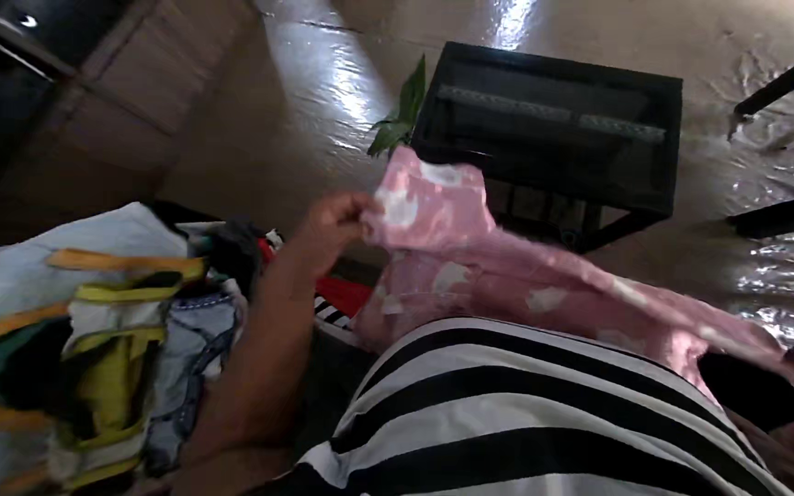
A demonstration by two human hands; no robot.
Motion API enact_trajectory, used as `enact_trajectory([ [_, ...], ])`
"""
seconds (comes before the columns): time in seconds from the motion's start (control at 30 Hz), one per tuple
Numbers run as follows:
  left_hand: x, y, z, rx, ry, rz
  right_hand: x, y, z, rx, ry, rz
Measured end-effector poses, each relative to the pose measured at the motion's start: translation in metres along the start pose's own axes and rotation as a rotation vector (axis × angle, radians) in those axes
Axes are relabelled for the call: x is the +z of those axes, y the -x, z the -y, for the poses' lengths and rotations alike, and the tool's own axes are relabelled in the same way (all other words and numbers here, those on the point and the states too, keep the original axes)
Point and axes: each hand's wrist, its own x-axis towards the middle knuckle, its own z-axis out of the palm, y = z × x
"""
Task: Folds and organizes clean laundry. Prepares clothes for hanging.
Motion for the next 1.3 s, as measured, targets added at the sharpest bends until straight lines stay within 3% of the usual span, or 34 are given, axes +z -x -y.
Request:
enact_trajectory([
  [0.13,0.021,0.079,0.074,-0.245,0.050,0.245,0.057,0.004,-0.013,0.166,0.067,0.270],
  [0.23,0.045,0.092,0.096,-0.295,0.093,0.115,0.066,-0.014,-0.010,0.199,0.245,0.179],
  [0.43,0.064,0.069,0.074,-0.320,-0.053,-0.172,0.069,-0.047,0.006,0.098,0.234,-0.142],
  [0.5,0.064,0.063,0.071,-0.378,-0.163,-0.089,0.078,-0.052,0.001,0.063,0.259,-0.201],
  [0.6,0.049,0.060,0.075,-0.441,-0.214,0.187,0.092,-0.052,-0.019,0.054,0.268,-0.296],
  [0.63,0.044,0.059,0.079,-0.442,-0.211,0.195,0.097,-0.051,-0.024,0.085,0.234,-0.339],
  [0.8,0.033,0.026,0.095,-0.491,-0.159,-0.193,0.130,-0.048,-0.042,0.333,-0.123,-0.533],
  [0.87,0.041,0.002,0.107,-0.523,0.011,-0.240,0.147,-0.049,-0.041,0.368,-0.248,-0.567],
  [0.97,0.068,-0.016,0.109,-0.529,0.161,-0.150,0.165,-0.053,-0.034,0.443,-0.362,-0.620],
  [1.07,0.082,-0.023,0.124,-0.447,0.166,-0.085,0.159,-0.049,-0.031,0.488,-0.360,-0.635],
  [1.17,0.075,-0.028,0.147,-0.406,0.111,-0.123,0.152,-0.039,-0.048,0.539,-0.331,-0.654],
  [1.3,0.065,-0.031,0.141,-0.335,0.056,-0.081,0.145,-0.028,-0.051,0.568,-0.410,-0.522],
])
